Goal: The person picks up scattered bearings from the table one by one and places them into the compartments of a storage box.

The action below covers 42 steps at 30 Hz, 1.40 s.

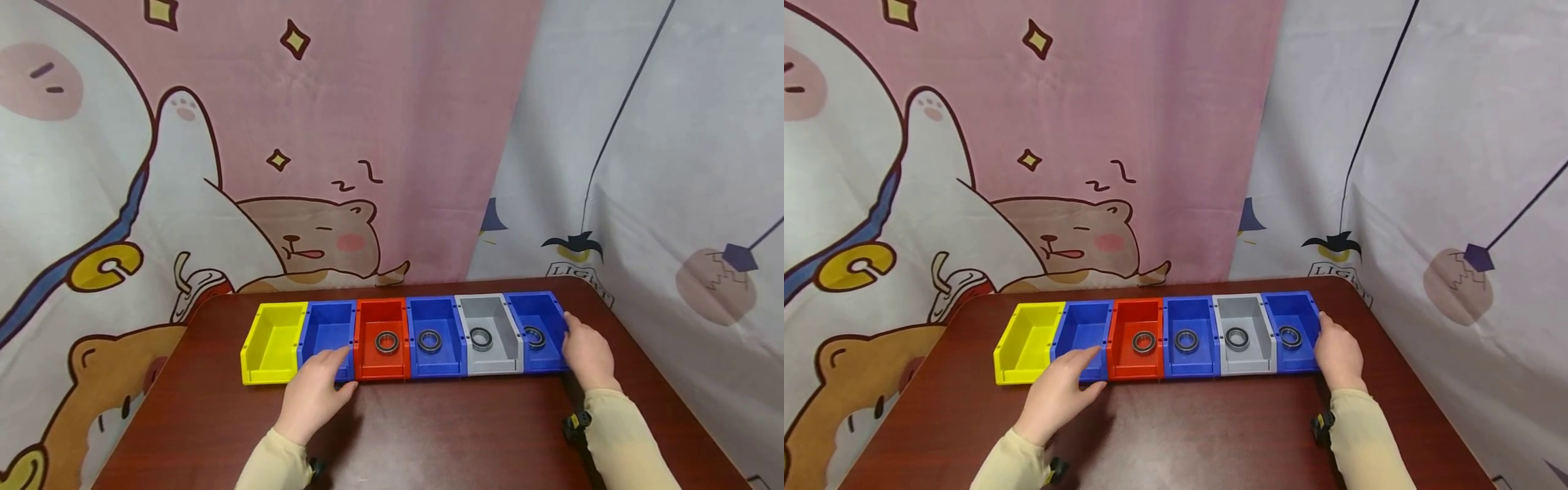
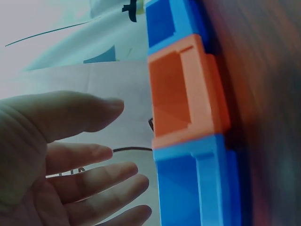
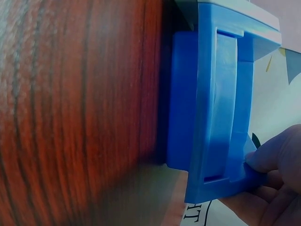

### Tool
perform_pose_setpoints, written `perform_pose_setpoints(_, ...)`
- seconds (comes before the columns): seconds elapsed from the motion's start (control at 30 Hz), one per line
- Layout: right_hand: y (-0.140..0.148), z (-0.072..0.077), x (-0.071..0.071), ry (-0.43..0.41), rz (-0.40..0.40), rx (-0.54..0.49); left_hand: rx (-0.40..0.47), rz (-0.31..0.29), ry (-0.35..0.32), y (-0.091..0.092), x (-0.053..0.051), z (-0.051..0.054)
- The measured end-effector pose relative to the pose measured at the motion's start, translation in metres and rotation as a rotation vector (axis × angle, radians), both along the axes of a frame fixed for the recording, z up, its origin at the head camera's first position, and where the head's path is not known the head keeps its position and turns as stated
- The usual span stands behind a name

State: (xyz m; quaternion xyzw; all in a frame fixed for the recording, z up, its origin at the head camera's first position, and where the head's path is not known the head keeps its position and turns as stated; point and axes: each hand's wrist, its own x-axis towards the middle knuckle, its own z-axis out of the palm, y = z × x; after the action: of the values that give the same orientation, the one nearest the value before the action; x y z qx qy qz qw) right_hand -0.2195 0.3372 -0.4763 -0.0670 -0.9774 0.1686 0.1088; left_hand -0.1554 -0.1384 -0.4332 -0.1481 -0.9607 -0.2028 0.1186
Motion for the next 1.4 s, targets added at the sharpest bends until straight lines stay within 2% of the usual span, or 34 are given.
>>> perform_pose_setpoints(0.33, 0.0, 0.002, 0.001, 0.002, 0.001, -0.003, -0.073, -0.018, -0.053, -0.029, 0.022, -0.012)
perform_pose_setpoints(0.53, -0.001, 0.001, 0.001, 0.009, 0.003, 0.002, -0.08, 0.011, -0.11, -0.049, 0.031, -0.023)
perform_pose_setpoints(0.67, 0.0, 0.001, 0.001, 0.016, 0.004, 0.006, -0.096, 0.033, -0.171, -0.059, 0.035, -0.028)
perform_pose_setpoints(0.97, -0.001, 0.001, 0.001, 0.03, 0.02, 0.02, -0.186, 0.08, -0.252, -0.07, 0.039, -0.038)
perform_pose_setpoints(1.17, -0.001, 0.001, 0.001, 0.026, 0.021, 0.018, -0.193, 0.101, -0.241, -0.074, 0.043, -0.041)
perform_pose_setpoints(1.4, -0.002, 0.001, 0.001, 0.049, 0.023, 0.022, -0.198, 0.098, -0.228, -0.074, 0.042, -0.043)
